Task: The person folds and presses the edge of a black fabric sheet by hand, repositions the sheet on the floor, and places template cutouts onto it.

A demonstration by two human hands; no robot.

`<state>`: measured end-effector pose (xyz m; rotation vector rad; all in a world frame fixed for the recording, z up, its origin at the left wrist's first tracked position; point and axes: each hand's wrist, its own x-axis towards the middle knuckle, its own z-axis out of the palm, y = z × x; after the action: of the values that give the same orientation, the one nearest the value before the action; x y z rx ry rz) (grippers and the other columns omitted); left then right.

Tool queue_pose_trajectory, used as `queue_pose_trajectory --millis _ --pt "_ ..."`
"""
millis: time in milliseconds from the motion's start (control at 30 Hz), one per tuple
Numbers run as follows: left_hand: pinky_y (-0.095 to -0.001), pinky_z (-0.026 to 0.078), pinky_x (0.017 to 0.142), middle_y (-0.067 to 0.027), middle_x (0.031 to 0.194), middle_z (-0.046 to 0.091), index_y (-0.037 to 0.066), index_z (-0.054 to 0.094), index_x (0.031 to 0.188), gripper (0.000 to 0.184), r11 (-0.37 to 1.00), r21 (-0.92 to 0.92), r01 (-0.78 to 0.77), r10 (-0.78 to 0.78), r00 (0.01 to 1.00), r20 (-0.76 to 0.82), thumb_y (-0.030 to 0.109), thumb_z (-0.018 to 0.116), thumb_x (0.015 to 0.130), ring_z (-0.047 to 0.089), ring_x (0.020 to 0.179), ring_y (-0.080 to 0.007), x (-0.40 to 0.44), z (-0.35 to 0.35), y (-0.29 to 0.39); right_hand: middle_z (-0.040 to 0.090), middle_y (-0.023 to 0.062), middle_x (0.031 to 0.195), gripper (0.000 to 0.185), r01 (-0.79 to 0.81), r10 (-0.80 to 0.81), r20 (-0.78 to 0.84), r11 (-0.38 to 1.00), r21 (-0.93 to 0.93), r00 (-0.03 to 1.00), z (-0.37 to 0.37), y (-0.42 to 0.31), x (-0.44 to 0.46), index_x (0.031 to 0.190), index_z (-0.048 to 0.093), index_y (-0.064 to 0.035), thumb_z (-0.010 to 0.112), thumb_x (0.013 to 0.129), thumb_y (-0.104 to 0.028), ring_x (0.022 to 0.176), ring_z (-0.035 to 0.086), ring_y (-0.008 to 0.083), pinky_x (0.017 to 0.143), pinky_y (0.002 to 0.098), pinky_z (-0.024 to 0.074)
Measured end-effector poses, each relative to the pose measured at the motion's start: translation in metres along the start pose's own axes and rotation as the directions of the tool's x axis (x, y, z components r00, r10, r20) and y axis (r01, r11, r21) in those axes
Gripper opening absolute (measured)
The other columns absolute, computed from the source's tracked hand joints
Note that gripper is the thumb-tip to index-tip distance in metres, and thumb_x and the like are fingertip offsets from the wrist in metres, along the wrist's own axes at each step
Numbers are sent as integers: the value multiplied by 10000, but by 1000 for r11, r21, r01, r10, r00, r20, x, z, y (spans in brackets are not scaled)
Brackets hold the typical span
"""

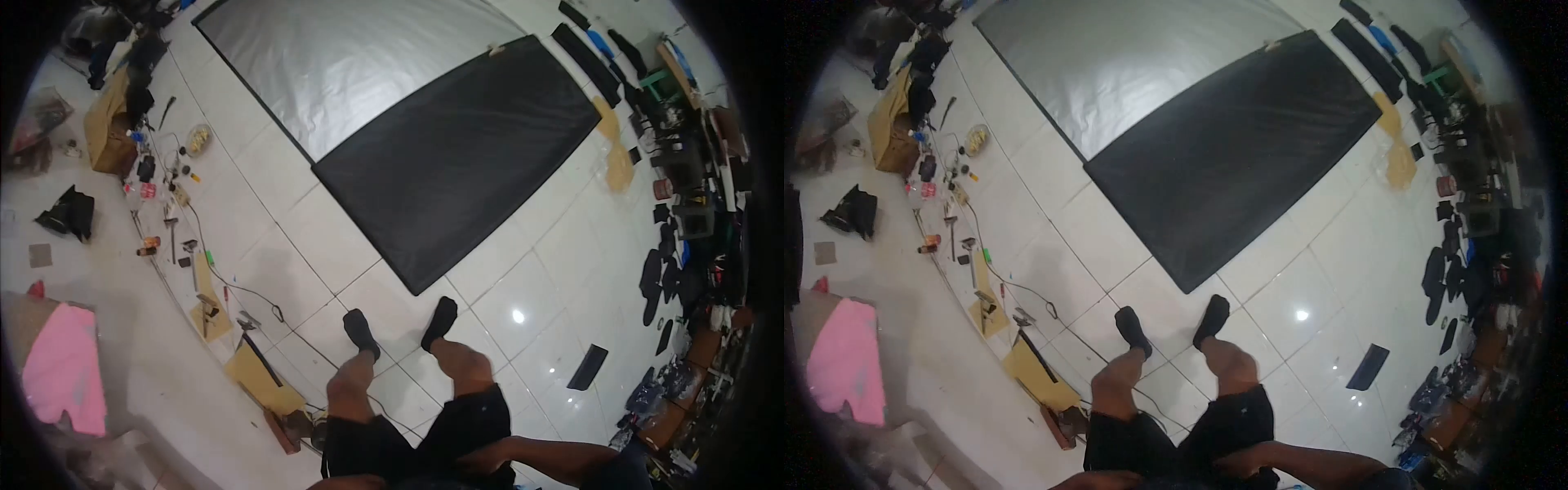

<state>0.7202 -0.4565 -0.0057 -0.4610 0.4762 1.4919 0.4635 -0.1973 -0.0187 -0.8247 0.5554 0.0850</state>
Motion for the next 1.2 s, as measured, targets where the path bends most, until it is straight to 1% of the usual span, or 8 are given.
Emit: queue_pose_trajectory --millis 100,167,267,400,633,833,1033,1200 --pt "-502 379 1130 -171 1384 527 134 482 1456 634 897 246 -368 396 915 -73 358 696 903 450 1362 -397 -4 -49 65 690 186 1245 424 168 -168 40 880 -444 985 -114 46 58 1292 624 14 496 1039 -301 1099 690 306 938 435 560" --pt "-477 430 1082 -192 1260 598 90 535 1385 575 743 497 -447 619 741 -259 293 702 874 525 1284 -396 -19 -110 127 717 211 1143 350 -79 -55 -407 949 -304 912 -238 114 125 1113 688 -32 574 973 -331 1033 693 371 906 475 542" --pt "-469 479 1025 -184 1173 675 68 620 1276 440 556 831 24 799 257 -543 223 720 876 600 1197 -388 10 -294 157 710 206 1150 410 -309 -3 -985 949 -57 173 -419 161 135 1254 630 -77 704 930 -317 1029 687 400 919 474 549" --pt "-460 504 991 -140 1197 673 90 678 1192 309 564 741 365 814 -93 -574 208 728 910 617 1141 -369 40 -477 191 626 201 1252 578 -410 15 -997 911 43 -70 -518 194 160 1351 560 -27 746 896 -331 1137 643 409 936 508 547" --pt "-462 518 968 -137 1189 658 82 669 1188 309 304 860 410 907 150 -393 212 714 911 625 1139 -360 104 -576 229 663 166 1043 359 -506 -289 -826 862 -6 -483 -559 262 247 1218 692 -3 692 914 -193 963 696 358 748 479 606" --pt "-474 467 1089 -158 1311 639 49 656 1287 422 5 876 482 997 70 -44 127 725 878 577 1267 -348 115 -603 310 713 184 985 230 -371 -82 -928 926 63 -364 -548 243 227 1114 752 -41 627 955 -151 893 723 377 767 491 596" --pt "-501 378 1192 -155 1376 627 53 671 1310 407 -299 814 499 943 284 172 104 695 907 543 1347 -336 146 -648 341 743 195 1008 185 -159 59 -869 975 156 -490 -552 252 229 1052 772 -29 679 933 -136 916 730 374 827 466 579" --pt "-489 387 1182 -136 1326 666 49 744 1177 272 -228 906 356 960 239 147 123 671 925 575 1305 -314 145 -653 341 747 199 991 193 226 269 -828 958 177 -493 -550 242 221 1007 772 8 710 937 -160 907 729 375 818 446 560"
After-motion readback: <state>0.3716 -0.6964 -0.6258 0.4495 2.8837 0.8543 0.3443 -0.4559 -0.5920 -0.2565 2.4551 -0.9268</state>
